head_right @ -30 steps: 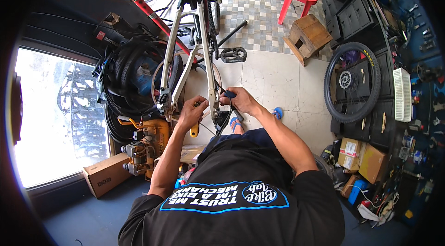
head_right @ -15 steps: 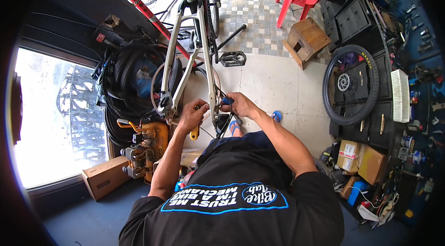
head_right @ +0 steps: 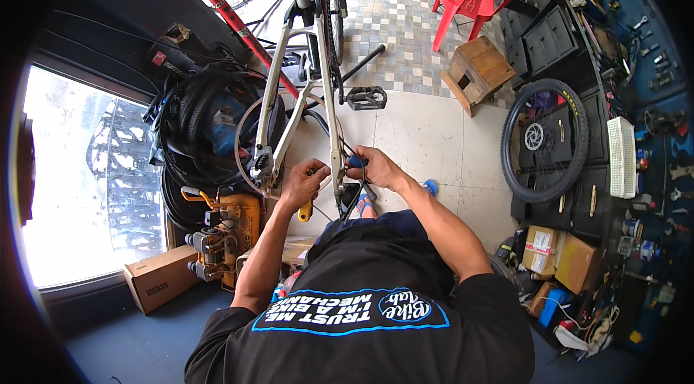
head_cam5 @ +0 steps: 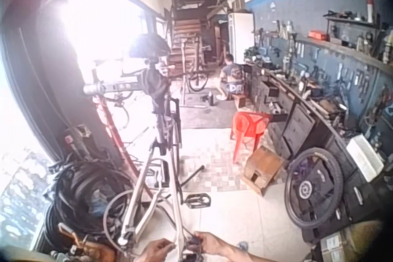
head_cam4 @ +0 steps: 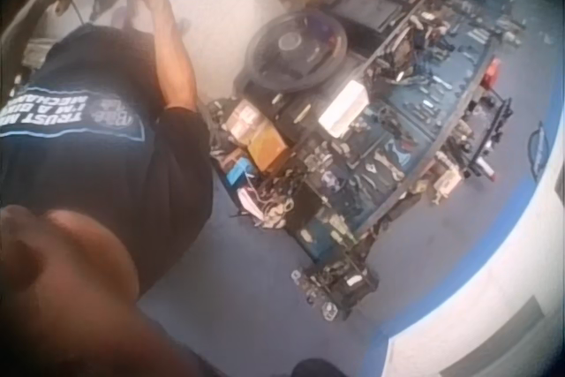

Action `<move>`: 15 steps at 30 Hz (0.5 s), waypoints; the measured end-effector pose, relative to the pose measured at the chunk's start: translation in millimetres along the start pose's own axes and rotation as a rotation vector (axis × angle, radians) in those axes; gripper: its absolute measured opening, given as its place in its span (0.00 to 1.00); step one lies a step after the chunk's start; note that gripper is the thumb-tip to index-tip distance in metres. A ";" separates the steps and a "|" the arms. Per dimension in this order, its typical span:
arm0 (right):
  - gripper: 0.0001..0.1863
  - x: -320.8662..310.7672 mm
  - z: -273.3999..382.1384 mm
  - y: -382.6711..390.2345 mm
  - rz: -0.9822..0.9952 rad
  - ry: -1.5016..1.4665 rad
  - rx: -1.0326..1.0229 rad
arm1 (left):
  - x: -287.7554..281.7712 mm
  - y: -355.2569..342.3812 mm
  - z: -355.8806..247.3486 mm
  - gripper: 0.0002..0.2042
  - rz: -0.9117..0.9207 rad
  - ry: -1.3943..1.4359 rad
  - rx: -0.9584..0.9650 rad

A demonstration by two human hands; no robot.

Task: The person retrieves tools from a parts basket and then works on a bicycle mounted on a repair stand. They use a screwdriver and pliers to adjust components near the bottom bracket and crankset area.

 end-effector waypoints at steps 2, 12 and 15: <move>0.17 -1.2 1.1 -0.4 -0.009 0.003 -0.014 | 0.3 -0.3 1.3 0.14 0.007 -0.002 0.006; 0.16 -3.8 -0.7 -3.9 0.016 -0.023 0.028 | 0.7 -0.6 0.0 0.14 0.021 -0.006 -0.008; 0.18 2.9 8.4 -3.2 0.041 -0.081 -0.065 | 1.0 0.3 -2.9 0.14 0.021 -0.003 -0.022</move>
Point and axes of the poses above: each hand's wrist, its own y-axis away from the middle knuckle, its own x-axis out of the palm, z = x × y, the point moved 10 cm from there along -y, towards the middle knuckle, and after that the axes turned 13 degrees about x, right-handed, at the moved point
